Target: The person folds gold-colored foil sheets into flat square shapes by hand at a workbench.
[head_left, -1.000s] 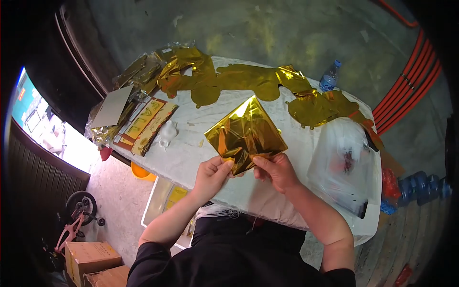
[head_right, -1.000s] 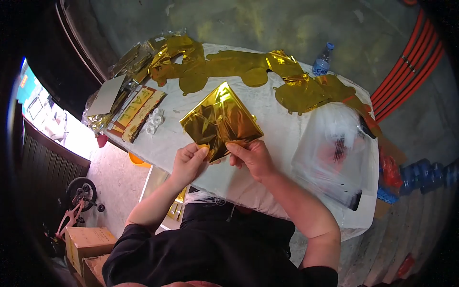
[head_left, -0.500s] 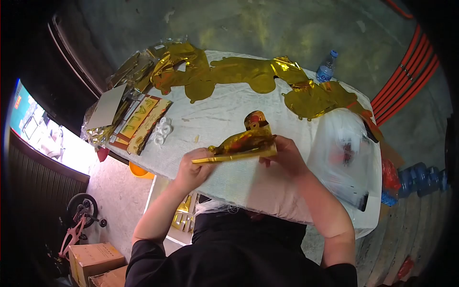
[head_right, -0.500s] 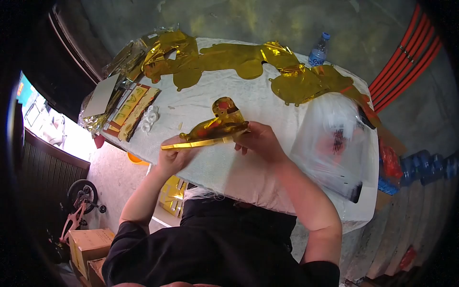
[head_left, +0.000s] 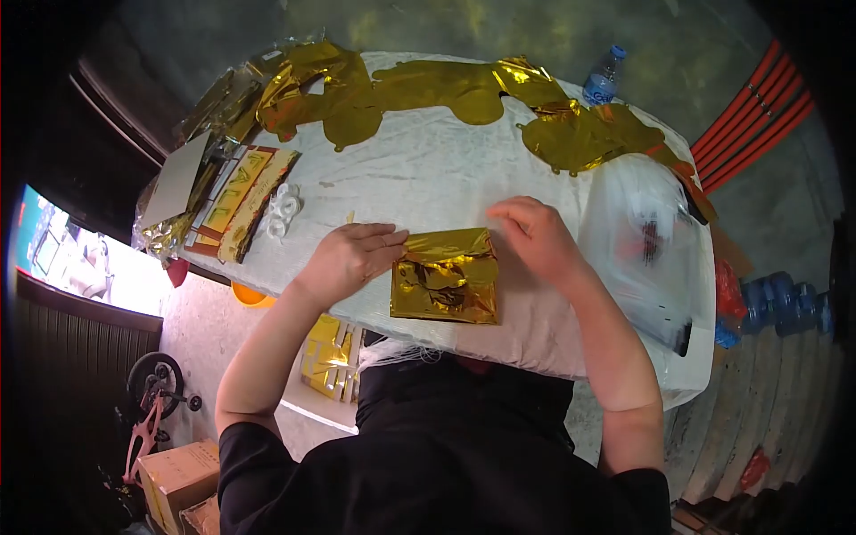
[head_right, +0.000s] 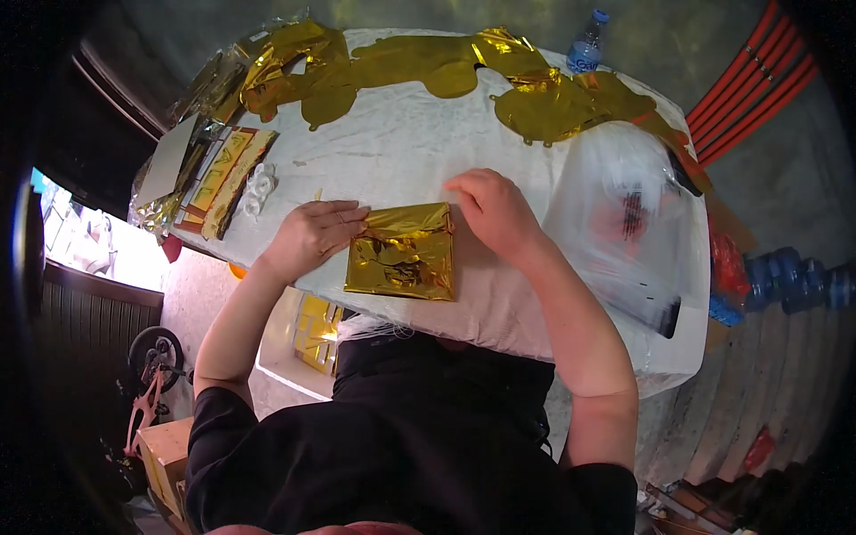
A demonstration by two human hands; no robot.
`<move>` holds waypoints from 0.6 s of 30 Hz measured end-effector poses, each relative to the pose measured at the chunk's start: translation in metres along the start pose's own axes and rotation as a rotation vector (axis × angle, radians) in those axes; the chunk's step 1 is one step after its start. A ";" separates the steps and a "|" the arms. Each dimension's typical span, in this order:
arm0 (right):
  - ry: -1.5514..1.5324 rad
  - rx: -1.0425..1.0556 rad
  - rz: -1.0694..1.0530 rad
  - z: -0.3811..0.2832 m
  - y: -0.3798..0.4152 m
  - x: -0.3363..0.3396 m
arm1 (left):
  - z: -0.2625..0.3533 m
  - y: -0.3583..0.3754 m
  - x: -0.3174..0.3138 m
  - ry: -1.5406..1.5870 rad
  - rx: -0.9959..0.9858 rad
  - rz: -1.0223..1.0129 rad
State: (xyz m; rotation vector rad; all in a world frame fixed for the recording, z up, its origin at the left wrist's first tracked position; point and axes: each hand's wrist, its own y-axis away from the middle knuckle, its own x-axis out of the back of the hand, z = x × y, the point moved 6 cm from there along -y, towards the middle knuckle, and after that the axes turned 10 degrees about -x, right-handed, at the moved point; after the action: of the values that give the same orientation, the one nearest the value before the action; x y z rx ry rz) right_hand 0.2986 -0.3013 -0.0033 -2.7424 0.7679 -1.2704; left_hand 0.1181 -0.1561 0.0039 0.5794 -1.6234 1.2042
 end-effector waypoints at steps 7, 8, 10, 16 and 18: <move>0.006 0.043 -0.109 -0.033 0.006 -0.041 | 0.002 0.000 -0.002 -0.042 -0.008 -0.040; 0.181 0.070 -0.162 -0.039 0.009 -0.049 | 0.002 -0.001 -0.001 -0.043 -0.006 -0.043; 0.213 0.009 -0.260 -0.041 0.018 -0.063 | 0.003 -0.001 0.000 -0.035 -0.022 -0.038; 0.378 0.105 -0.155 -0.040 0.033 -0.076 | -0.001 0.002 0.000 0.108 0.042 -0.039; 0.431 0.132 -0.100 -0.042 0.033 -0.076 | -0.001 0.004 0.002 0.139 0.063 -0.055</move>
State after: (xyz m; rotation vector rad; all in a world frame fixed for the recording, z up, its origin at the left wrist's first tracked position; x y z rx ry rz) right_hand 0.2127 -0.2892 -0.0366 -2.4587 0.5415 -1.8925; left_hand 0.1145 -0.1538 0.0036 0.5641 -1.4485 1.2316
